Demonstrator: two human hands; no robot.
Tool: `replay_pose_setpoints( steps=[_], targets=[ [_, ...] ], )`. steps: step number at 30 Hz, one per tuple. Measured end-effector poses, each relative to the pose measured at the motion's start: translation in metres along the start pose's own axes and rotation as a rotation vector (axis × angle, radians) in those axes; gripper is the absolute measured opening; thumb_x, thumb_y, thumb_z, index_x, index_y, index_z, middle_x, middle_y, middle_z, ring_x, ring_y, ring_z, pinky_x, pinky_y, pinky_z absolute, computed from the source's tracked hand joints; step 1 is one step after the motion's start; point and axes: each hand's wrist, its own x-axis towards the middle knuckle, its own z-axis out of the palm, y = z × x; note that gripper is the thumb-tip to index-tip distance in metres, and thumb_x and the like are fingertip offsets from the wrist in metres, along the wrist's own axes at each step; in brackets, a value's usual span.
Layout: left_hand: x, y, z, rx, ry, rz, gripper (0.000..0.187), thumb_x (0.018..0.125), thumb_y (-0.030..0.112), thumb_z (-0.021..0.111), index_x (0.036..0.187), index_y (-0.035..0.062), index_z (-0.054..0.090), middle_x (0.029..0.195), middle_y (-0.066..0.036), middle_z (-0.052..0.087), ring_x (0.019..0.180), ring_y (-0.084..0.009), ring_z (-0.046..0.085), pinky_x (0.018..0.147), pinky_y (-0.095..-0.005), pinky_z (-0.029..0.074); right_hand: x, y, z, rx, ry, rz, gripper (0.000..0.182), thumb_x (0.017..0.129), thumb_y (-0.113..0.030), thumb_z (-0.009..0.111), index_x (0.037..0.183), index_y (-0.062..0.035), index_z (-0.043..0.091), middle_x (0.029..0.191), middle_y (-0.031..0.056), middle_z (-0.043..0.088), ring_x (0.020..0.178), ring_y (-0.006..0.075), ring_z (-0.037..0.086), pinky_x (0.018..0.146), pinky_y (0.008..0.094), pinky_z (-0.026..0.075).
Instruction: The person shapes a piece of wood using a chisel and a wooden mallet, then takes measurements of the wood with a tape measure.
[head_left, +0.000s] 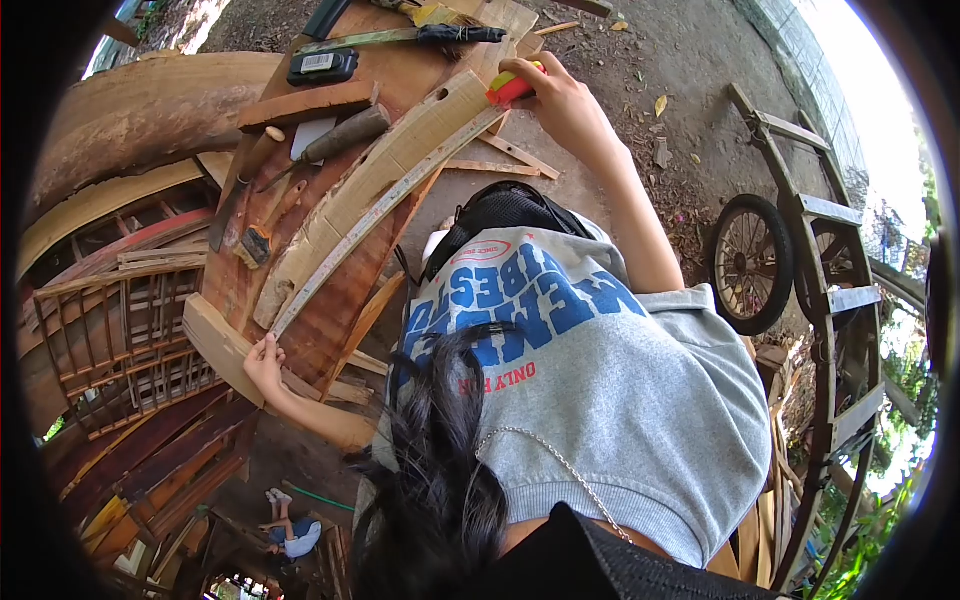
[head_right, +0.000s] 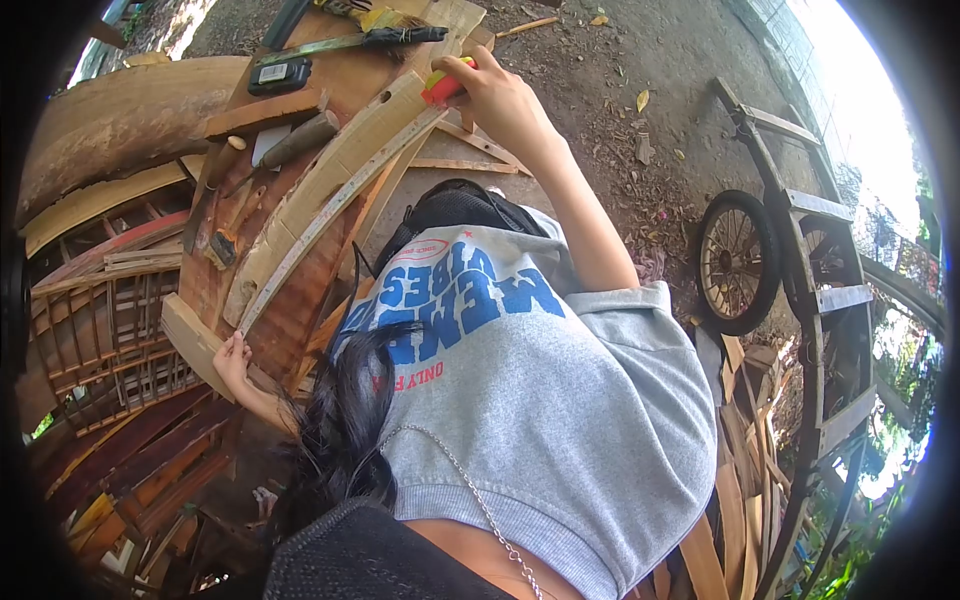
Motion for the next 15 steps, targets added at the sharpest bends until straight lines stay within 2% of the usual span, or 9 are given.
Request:
replay_pose_setpoints(
  steps=[4, 7, 12, 15],
  targets=[
    [-0.004, 0.005, 0.001, 0.013, 0.007, -0.001, 0.025, 0.081, 0.019, 0.069, 0.09, -0.0028, 0.063, 0.07, -0.003, 0.06, 0.055, -0.0069, 0.052, 0.046, -0.0178, 0.044, 0.001, 0.009, -0.003, -0.011, 0.006, -0.022, 0.04, 0.08, -0.02, 0.062, 0.119, -0.0197, 0.052, 0.105, 0.0117, 0.054, 0.087, 0.0315, 0.062, 0.074, 0.0386, 0.052],
    [-0.004, 0.004, 0.002, -0.009, 0.004, 0.004, 0.024, 0.081, 0.019, 0.069, 0.089, -0.0021, 0.063, 0.069, -0.002, 0.059, 0.054, -0.0065, 0.052, 0.045, -0.0178, 0.044, 0.004, 0.019, -0.013, 0.214, -0.013, -0.06, 0.04, 0.079, -0.015, 0.064, 0.117, -0.0168, 0.055, 0.102, 0.0108, 0.058, 0.091, 0.0284, 0.06, 0.077, 0.0348, 0.049],
    [-0.006, 0.004, 0.005, -0.038, -0.006, 0.03, 0.023, 0.081, 0.019, 0.069, 0.089, -0.0014, 0.062, 0.07, -0.003, 0.059, 0.055, -0.007, 0.053, 0.046, -0.0184, 0.044, -0.005, -0.001, -0.027, 0.252, 0.011, -0.077, 0.04, 0.078, -0.011, 0.064, 0.117, -0.0138, 0.055, 0.098, 0.011, 0.059, 0.087, 0.0272, 0.059, 0.076, 0.0343, 0.048],
    [-0.01, 0.007, 0.007, -0.04, -0.006, 0.05, 0.024, 0.082, 0.02, 0.068, 0.089, -0.0018, 0.062, 0.072, -0.003, 0.06, 0.056, -0.0074, 0.054, 0.047, -0.0188, 0.044, -0.01, -0.023, -0.018, 0.346, -0.102, -0.139, 0.042, 0.075, -0.012, 0.066, 0.115, -0.0125, 0.055, 0.099, 0.0106, 0.059, 0.088, 0.0276, 0.06, 0.076, 0.035, 0.049]
  ],
)
